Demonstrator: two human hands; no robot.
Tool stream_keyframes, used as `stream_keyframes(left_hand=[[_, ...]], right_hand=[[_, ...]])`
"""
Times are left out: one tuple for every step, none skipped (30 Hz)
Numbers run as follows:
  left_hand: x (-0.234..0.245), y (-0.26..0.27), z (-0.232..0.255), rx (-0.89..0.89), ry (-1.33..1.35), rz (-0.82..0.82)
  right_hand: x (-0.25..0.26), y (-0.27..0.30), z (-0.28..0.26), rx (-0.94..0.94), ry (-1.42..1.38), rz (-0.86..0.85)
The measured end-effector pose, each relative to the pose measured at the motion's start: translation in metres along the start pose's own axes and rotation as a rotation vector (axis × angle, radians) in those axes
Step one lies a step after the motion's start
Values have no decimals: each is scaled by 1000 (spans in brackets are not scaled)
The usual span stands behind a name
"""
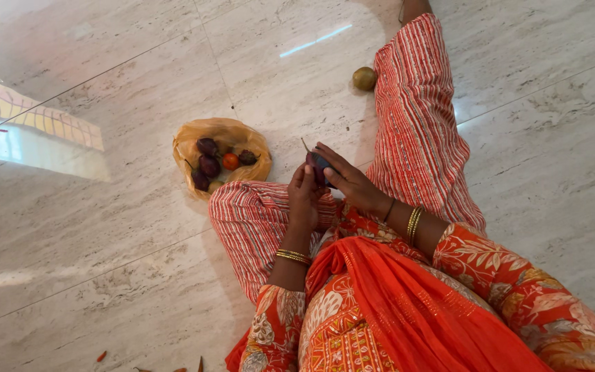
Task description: The person sits on the floor and peels a small eggplant using a peeler. They rotate the eggplant to remove the skin in strips, then place the peeled vegetable on the floor next to a plastic bag containing other vegetables.
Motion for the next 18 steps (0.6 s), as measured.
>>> stream_keyframes(left_hand=[[-3, 1, 1, -2, -22, 6], [-5, 1, 2, -3, -44, 13], [-7, 1, 3, -4, -66, 19], [-9, 2, 4, -1, -75, 11], [-10, 2, 4, 2, -84, 1], [-11, 2, 4, 6, -93, -8], [-11, 2, 3, 4, -99, -6], [-10, 1, 2, 2, -105, -5], [-10, 0, 1, 1, -112, -4], [-9, -1, 1, -8, -106, 2], [-8, -1, 0, -16, -101, 9], [-6, -2, -1, -24, -96, 16], [-4, -4, -3, -25, -68, 19], [-3, -5, -4, -26, -40, 23], [-1, -6, -5, -26, -12, 26], [0, -7, -5, -24, -8, 34], [1, -7, -4, -21, -3, 40], [2, -8, -4, -19, 2, 47]], right_hand=[[2, 1, 3, -28, -46, 30], [5, 1, 7, -56, -92, 60], [6, 2, 10, -81, -90, 61], [8, 4, 14, -106, -88, 63], [10, 5, 18, -130, -86, 65], [11, 6, 21, -135, -101, 71], [12, 5, 24, -140, -115, 79], [13, 5, 28, -145, -129, 86], [15, 6, 32, -163, -117, 88], [16, 8, 36, -181, -104, 90], [17, 9, 41, -199, -93, 92], [20, 8, 41, -170, -61, 98], [22, 7, 41, -140, -29, 105], [24, 6, 42, -110, 3, 111], [23, 8, 46, -134, 5, 101], [23, 9, 51, -157, 8, 91], [23, 10, 54, -180, 11, 81], [23, 11, 55, -187, 31, 63]])
Point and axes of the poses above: each hand's wrist, its own y-axis away from the middle knuckle, its own x-axis out of the back of the hand, z = x × y, the point moved 10 cm from there along -y, towards the middle knuckle, and after that the axes turned 14 degrees about x, right-handed, at the moved point
